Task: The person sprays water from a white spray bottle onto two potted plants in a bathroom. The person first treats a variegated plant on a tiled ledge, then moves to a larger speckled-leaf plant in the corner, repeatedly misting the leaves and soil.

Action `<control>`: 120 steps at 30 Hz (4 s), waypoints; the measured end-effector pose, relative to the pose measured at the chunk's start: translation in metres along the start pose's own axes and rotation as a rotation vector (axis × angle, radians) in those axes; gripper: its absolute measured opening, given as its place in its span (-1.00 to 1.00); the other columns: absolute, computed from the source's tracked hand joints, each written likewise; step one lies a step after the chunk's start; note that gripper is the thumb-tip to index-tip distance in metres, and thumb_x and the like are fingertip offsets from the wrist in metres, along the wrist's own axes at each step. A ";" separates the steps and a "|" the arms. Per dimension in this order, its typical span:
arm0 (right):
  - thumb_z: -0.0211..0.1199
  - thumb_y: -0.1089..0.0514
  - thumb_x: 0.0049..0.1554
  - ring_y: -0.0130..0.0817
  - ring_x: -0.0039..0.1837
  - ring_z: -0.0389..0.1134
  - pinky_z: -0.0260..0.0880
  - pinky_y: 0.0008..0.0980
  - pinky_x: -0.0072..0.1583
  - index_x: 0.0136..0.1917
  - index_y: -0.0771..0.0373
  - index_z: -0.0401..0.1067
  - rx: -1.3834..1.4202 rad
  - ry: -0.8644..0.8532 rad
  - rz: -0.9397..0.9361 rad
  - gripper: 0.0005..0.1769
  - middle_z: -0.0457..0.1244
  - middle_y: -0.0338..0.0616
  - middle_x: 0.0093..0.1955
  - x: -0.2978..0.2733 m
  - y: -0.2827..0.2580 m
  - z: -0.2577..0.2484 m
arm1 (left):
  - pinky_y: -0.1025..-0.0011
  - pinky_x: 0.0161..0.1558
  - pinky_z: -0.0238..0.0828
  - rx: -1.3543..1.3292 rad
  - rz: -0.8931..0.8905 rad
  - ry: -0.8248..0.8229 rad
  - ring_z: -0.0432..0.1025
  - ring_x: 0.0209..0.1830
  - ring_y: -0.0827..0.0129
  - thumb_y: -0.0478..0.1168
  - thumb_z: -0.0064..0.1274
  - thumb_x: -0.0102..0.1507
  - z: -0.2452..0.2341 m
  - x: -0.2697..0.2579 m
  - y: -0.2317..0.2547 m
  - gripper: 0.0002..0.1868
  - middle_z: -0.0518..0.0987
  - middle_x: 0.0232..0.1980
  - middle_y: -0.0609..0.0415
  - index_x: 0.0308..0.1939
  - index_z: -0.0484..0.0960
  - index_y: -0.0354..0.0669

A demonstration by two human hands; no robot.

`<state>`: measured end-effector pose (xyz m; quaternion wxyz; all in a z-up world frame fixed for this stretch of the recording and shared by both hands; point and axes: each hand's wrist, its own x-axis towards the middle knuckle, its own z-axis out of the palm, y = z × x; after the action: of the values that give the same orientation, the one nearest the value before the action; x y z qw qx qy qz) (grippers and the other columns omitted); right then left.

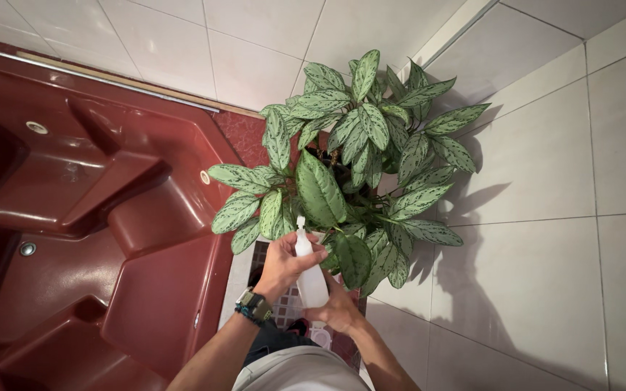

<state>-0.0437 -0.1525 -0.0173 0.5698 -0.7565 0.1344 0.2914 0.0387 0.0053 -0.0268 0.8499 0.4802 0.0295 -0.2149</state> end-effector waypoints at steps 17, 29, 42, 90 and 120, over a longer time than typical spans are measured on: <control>0.50 0.15 -0.22 -0.27 -0.03 0.44 0.56 -0.26 0.00 0.26 0.28 0.31 0.266 0.213 -0.167 -0.22 0.36 -0.15 -0.02 -0.010 -0.004 -0.098 | 0.41 -0.04 0.59 0.501 0.072 -0.246 0.60 -0.12 0.43 -0.06 0.36 0.08 0.126 0.068 0.081 -0.40 0.68 -0.03 0.11 0.13 0.57 -0.22; 0.35 0.19 -0.08 -0.10 -0.08 0.45 0.53 -0.15 -0.08 0.19 0.47 0.35 0.523 0.182 -0.246 -0.41 0.36 0.06 -0.05 0.044 -0.086 -0.214 | 0.32 -0.29 0.56 0.603 0.274 0.018 0.62 -0.43 0.26 0.02 0.36 -0.05 0.211 0.211 0.086 -0.57 0.70 -0.40 -0.04 -0.29 0.71 -0.25; 0.32 0.23 -0.08 -0.09 -0.09 0.46 0.55 -0.05 -0.10 0.13 0.45 0.39 0.497 0.182 -0.178 -0.50 0.36 0.06 -0.08 0.063 -0.080 -0.255 | 0.35 -0.33 0.52 0.472 0.144 0.085 0.57 -0.50 0.33 0.02 0.38 -0.05 0.221 0.234 0.079 -0.60 0.68 -0.47 0.00 -0.42 0.69 -0.25; 0.35 0.19 -0.14 -0.13 -0.08 0.45 0.55 -0.09 -0.12 0.16 0.38 0.40 0.380 0.235 -0.047 -0.44 0.37 0.03 -0.06 0.056 -0.097 -0.253 | 0.43 -0.41 0.50 0.280 0.088 0.001 0.53 -0.53 0.47 -0.05 0.34 0.01 0.215 0.231 0.079 -0.63 0.65 -0.44 0.10 -0.30 0.66 -0.25; 0.34 0.33 -0.18 -0.22 -0.01 0.42 0.45 -0.22 0.01 0.18 0.43 0.39 0.379 0.491 -0.292 -0.40 0.35 -0.03 -0.01 0.036 -0.065 -0.208 | 0.39 -0.27 0.56 0.310 0.195 -0.326 0.58 -0.33 0.42 -0.12 0.37 0.09 0.215 0.187 0.089 -0.58 0.72 -0.24 -0.03 -0.10 0.70 -0.35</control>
<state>0.0789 -0.3232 0.0498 0.6867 -0.6960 0.2093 -0.0142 0.2091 -0.1964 0.1127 0.7761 0.5646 -0.1879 -0.2087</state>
